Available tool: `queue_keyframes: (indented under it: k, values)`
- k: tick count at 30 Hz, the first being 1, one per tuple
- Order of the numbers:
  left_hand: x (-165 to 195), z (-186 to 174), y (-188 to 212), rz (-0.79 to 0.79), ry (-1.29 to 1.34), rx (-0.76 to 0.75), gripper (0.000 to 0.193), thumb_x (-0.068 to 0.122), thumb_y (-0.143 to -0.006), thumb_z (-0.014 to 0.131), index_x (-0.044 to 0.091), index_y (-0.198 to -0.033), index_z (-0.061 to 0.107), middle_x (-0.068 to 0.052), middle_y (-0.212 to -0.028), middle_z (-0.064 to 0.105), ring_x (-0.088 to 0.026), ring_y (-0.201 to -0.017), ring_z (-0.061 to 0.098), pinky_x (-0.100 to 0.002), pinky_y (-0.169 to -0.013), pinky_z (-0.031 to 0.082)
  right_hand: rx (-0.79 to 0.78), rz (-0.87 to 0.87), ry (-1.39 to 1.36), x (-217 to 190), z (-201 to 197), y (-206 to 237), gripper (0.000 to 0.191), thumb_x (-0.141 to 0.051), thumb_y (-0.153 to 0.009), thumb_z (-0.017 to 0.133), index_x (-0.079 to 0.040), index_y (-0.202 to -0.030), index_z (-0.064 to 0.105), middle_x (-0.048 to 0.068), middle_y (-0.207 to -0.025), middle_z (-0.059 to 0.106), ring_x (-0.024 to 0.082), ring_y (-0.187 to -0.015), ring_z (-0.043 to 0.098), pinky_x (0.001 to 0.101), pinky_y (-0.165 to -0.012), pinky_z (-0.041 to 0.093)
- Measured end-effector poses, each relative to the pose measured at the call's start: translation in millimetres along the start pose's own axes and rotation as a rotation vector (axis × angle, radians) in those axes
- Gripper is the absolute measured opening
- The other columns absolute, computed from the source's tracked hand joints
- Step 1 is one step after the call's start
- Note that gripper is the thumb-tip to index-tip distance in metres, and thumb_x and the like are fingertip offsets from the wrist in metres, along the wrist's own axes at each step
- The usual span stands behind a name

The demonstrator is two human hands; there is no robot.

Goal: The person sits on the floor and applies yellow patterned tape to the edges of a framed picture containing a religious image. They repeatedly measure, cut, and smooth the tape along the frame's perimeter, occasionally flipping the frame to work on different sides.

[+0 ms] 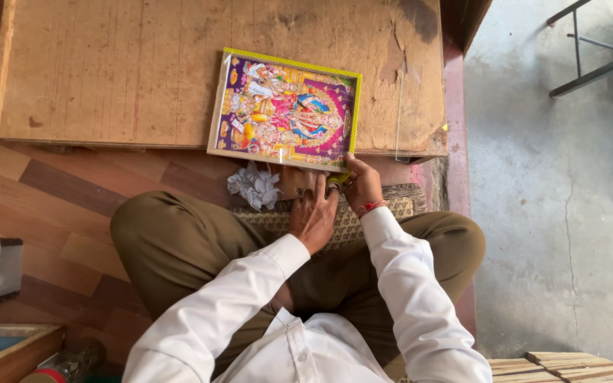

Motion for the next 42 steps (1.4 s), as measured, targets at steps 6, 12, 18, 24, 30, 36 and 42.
queue_keyframes:
  k: [6, 12, 18, 24, 30, 36, 42]
  values:
    - [-13.3, 16.8, -10.4, -0.049, 0.020, -0.122, 0.025, 0.000, -0.082, 0.065, 0.003, -0.107, 0.065, -0.026, -0.123, 0.058, -0.043, -0.091, 0.069, -0.052, -0.075, 0.056, 0.049, -0.212, 0.071, -7.2, 0.5, -3.0, 0.027, -0.016, -0.098, 0.069, 0.008, -0.109, 0.071, 0.012, -0.097, 0.073, 0.020, -0.083, 0.069, 0.0347, -0.076, 0.058]
    - [-109.9, -66.1, 12.3, -0.100, 0.025, -0.027, 0.026, 0.028, -0.079, 0.082, 0.010, -0.098, 0.078, -0.011, -0.102, 0.072, -0.032, -0.084, 0.070, -0.045, -0.069, 0.056, 0.126, -0.220, 0.125, -9.2, -8.0, -8.5, 0.027, -0.019, -0.098, 0.070, 0.005, -0.109, 0.071, 0.008, -0.091, 0.071, 0.017, -0.077, 0.067, 0.0347, -0.074, 0.060]
    - [-230.8, -149.5, 15.9, -0.377, -0.170, -0.067, 0.040, 0.040, -0.080, 0.086, 0.002, -0.080, 0.075, -0.020, -0.095, 0.070, -0.038, -0.086, 0.068, -0.050, -0.074, 0.054, 0.155, -0.200, 0.176, -7.5, -3.6, -7.8, 0.026, -0.022, -0.099, 0.069, 0.003, -0.106, 0.070, 0.007, -0.090, 0.071, 0.015, -0.075, 0.066, 0.0364, -0.076, 0.059]
    - [-242.1, -141.8, 4.2, -0.426, 0.028, 0.133, 0.041, 0.029, -0.073, 0.092, -0.004, -0.075, 0.067, -0.021, -0.075, 0.067, -0.037, -0.069, 0.066, -0.046, -0.067, 0.053, 0.192, -0.184, 0.101, -6.5, -6.1, -5.8, 0.032, -0.028, -0.103, 0.063, 0.003, -0.107, 0.066, 0.009, -0.089, 0.071, 0.018, -0.071, 0.065, 0.0341, -0.072, 0.057]
    - [-244.7, -144.8, 4.8, -0.332, 0.338, 0.229, 0.032, 0.014, -0.072, 0.090, -0.002, -0.097, 0.077, -0.015, -0.084, 0.074, -0.026, -0.075, 0.072, -0.039, -0.069, 0.056, 0.228, -0.584, 0.479, -12.7, -18.0, 21.5, 0.030, 0.000, -0.095, 0.064, 0.003, -0.125, 0.064, 0.011, -0.112, 0.075, 0.015, -0.095, 0.071, 0.0287, -0.083, 0.057]
    - [-260.8, -129.6, 7.7, -0.511, 0.473, 0.145, 0.032, 0.016, -0.075, 0.088, 0.001, -0.102, 0.078, -0.015, -0.086, 0.076, -0.023, -0.075, 0.072, -0.035, -0.070, 0.057, 0.165, -0.765, 0.627, -1.4, -15.8, 22.1, 0.028, 0.014, -0.089, 0.070, 0.002, -0.114, 0.071, 0.011, -0.109, 0.076, 0.015, -0.097, 0.073, 0.0287, -0.087, 0.062]
    - [-262.2, -137.9, 3.8, -0.334, 0.347, 0.216, 0.025, 0.018, -0.078, 0.087, 0.000, -0.095, 0.079, -0.018, -0.085, 0.076, -0.027, -0.076, 0.074, -0.036, -0.073, 0.056, 0.177, -0.787, 0.574, -4.5, -20.1, 13.5, 0.018, 0.013, -0.089, 0.076, 0.004, -0.104, 0.075, 0.008, -0.098, 0.076, 0.011, -0.090, 0.070, 0.0260, -0.084, 0.060]
Point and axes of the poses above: each hand's wrist, its own y-axis away from the middle knuckle, its own z-axis out of the palm, x = y × z, the point moved 6 cm from there along -y, towards the middle knuckle
